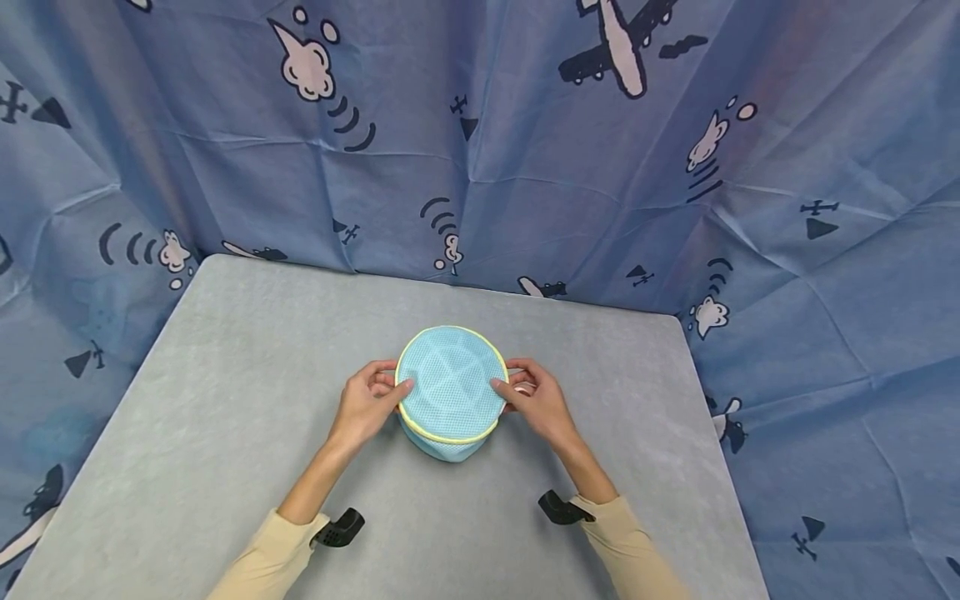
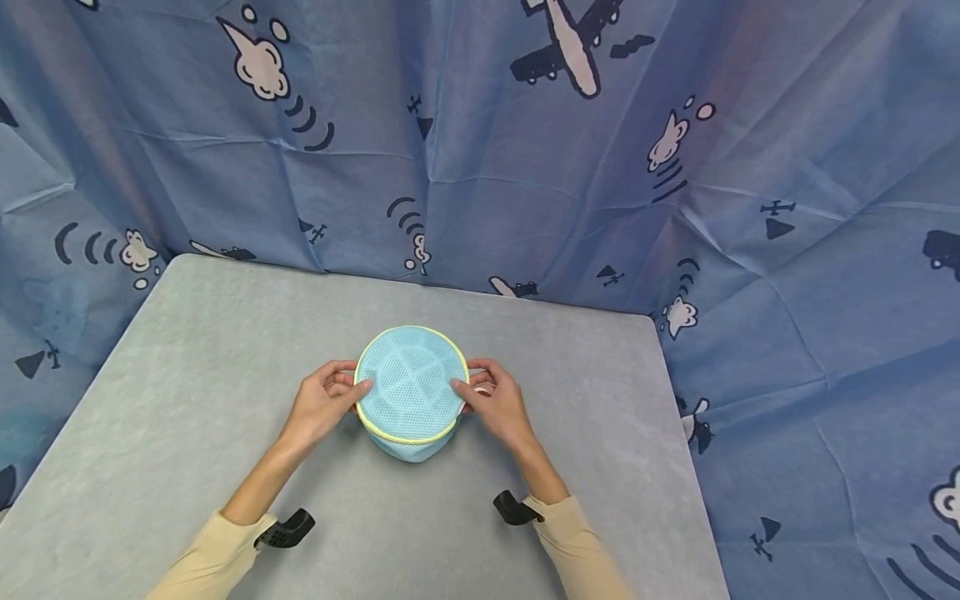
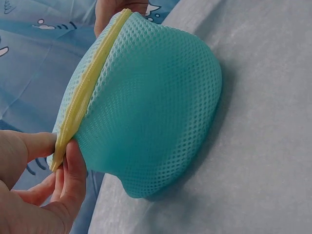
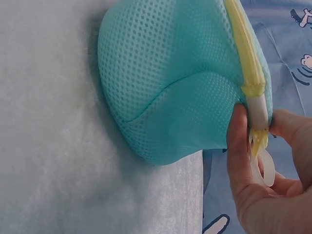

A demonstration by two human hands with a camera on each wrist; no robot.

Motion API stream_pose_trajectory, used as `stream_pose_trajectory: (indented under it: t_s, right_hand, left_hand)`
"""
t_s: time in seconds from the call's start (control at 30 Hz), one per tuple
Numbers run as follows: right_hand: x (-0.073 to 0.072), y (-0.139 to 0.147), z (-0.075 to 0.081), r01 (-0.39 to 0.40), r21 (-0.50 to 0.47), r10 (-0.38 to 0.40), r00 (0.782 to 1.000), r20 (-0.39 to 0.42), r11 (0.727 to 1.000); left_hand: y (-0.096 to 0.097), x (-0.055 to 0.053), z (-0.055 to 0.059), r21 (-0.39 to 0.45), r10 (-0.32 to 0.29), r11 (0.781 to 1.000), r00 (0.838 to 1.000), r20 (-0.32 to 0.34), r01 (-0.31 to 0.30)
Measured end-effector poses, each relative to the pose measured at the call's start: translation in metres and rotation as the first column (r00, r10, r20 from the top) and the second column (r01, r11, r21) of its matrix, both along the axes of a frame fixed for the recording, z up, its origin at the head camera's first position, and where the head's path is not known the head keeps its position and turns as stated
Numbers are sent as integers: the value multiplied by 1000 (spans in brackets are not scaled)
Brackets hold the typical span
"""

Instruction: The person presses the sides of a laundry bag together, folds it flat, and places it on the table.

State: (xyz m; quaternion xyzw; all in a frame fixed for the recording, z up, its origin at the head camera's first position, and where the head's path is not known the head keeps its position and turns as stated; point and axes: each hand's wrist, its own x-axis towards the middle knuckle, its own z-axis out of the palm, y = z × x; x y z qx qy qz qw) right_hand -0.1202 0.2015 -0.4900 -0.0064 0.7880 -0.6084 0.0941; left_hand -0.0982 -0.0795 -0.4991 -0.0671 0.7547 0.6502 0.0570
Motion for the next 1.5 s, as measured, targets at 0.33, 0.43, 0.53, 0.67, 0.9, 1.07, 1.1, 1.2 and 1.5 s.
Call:
stream_pose_trajectory:
  t_s: [0.33, 0.43, 0.53, 0.67, 0.9, 1.07, 1.1, 1.2, 1.5]
  right_hand:
    - [0, -3, -11, 7, 24, -6, 1000, -13, 1000]
    - [0, -4, -16, 10, 44, -10, 1000, -10, 999]
    - [0, -5, -20, 7, 50, -7, 1000, -6, 999]
    - [0, -6, -24, -7, 31, 7, 1000, -5, 999]
    - [-1, -8, -31, -7, 36, 7, 1000, -2, 999]
    - [0, -9, -37, -6, 60, 7, 1000, -7, 998]
    - [0, -9, -38, -7, 68, 8, 1000, -10, 998]
    - [1, -10, -41, -7, 80, 9, 1000, -22, 997]
    - [0, -13, -50, -8, 102, 14, 998, -63, 995]
  left_hand:
    - [-1, 1, -10, -47, 3, 999, 1000, 8, -3]
    - [-1, 1, -13, -65, 6, 998, 1000, 3, -6]
    - [-1, 1, -17, -77, 10, 997, 1000, -7, -10]
    - [-1, 1, -22, -93, 16, 996, 1000, -18, -18]
    - [-1, 1, -30, -109, 28, 994, 999, -23, -30]
    - [-1, 1, -35, -107, 37, 994, 999, -9, -38]
    - [-1, 1, -35, -108, 36, 993, 999, -11, -37]
    - [-1, 1, -37, -112, 36, 993, 999, -6, -36]
    - [-1, 1, -44, -133, 43, 990, 999, 11, -41]
